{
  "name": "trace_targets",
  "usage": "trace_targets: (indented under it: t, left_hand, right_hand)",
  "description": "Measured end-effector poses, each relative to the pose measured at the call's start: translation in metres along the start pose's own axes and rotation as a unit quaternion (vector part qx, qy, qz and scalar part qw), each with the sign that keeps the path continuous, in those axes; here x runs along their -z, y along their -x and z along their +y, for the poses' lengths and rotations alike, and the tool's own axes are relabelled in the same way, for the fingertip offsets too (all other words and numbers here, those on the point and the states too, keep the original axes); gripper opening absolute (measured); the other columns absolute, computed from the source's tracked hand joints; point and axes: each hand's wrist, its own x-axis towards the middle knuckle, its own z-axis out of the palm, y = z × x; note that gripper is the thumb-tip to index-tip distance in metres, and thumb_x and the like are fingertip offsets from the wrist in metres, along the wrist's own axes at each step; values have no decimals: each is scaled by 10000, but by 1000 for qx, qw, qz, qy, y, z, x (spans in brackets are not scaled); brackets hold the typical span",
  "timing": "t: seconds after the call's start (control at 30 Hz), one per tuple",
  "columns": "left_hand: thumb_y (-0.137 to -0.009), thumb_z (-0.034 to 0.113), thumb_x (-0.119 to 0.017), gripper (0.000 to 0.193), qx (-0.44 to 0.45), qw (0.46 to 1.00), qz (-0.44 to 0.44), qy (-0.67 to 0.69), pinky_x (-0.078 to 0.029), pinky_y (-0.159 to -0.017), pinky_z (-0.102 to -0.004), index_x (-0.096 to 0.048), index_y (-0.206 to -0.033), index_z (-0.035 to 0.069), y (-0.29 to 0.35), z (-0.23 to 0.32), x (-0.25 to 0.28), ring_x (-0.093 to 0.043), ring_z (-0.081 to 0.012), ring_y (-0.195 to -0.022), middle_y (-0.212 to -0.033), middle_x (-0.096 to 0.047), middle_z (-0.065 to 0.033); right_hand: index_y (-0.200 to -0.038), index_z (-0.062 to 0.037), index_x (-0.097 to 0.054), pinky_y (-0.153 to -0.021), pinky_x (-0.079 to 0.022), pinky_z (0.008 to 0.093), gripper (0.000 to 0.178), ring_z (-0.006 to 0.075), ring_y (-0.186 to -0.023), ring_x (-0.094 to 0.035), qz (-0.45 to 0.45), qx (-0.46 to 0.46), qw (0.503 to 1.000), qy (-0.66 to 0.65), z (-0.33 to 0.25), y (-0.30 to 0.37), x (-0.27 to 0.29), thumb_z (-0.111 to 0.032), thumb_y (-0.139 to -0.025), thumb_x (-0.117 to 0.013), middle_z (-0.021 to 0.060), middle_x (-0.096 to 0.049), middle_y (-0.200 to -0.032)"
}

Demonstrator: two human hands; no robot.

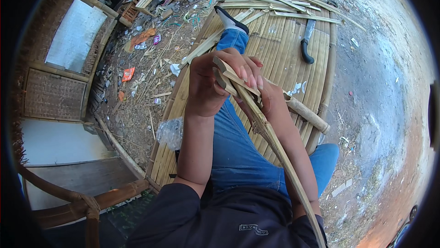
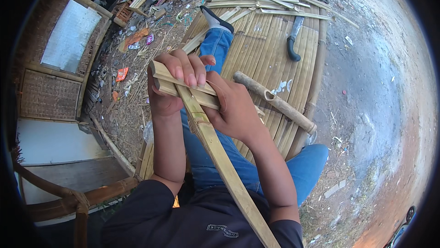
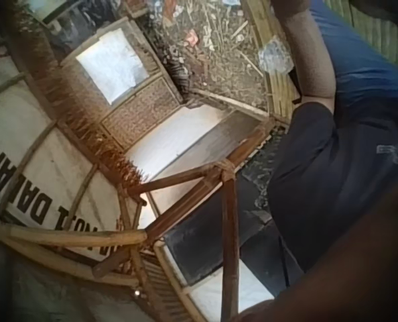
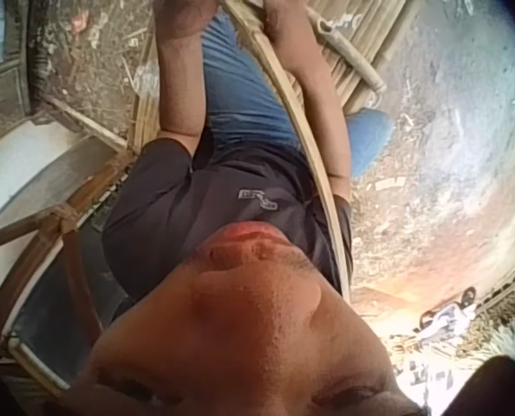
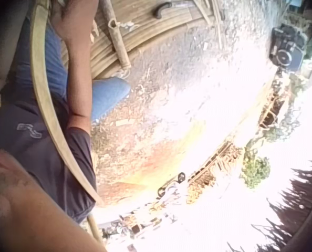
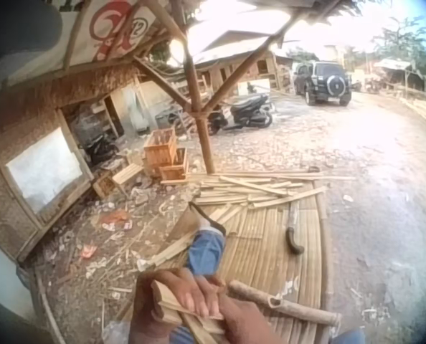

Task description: The person assembles a bamboo frame by fitting thin strips into pre-cut slots on a bamboo pole. They use a knife to trim the strips and secure the components together by hand.

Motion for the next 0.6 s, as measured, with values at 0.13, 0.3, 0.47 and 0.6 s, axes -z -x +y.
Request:
trace_targets:
  t: [0.13,0.3,0.47,0.6]
  left_hand:
    - [-826,279,-771,273,-6,1000,-3,6,-385,-1011,-504,-578,-959,140,2,-2,0,-610,-193,-831,-848,-590,-20]
    - [-819,251,-777,268,0,1000,-1,15,-378,-1000,-499,-576,-959,144,1,-1,-1,-609,-193,-830,-847,-587,-19]
    - [-818,243,-776,263,-3,1000,2,-1,-378,-995,-500,-576,-956,141,4,0,0,-610,-196,-830,-850,-591,-23]
    - [-819,238,-774,258,-1,1000,1,5,-378,-992,-501,-577,-955,140,4,1,-1,-612,-199,-829,-851,-594,-24]
  right_hand:
    - [-1081,-49,-495,-647,-455,444,414,391,-752,-592,6,-2,1000,14,1,2,0,-93,-714,-682,170,-583,-818]
    - [-1115,-47,-497,-657,-467,441,435,392,-763,-603,29,2,999,13,1,3,-3,-111,-726,-681,176,-603,-840]
    - [-1163,-43,-501,-671,-482,432,478,383,-790,-623,63,-6,998,-17,0,7,-6,-140,-734,-691,181,-622,-871]
    - [-1166,-39,-524,-676,-482,423,475,373,-794,-627,64,5,998,4,3,9,-7,-158,-741,-700,172,-627,-878]
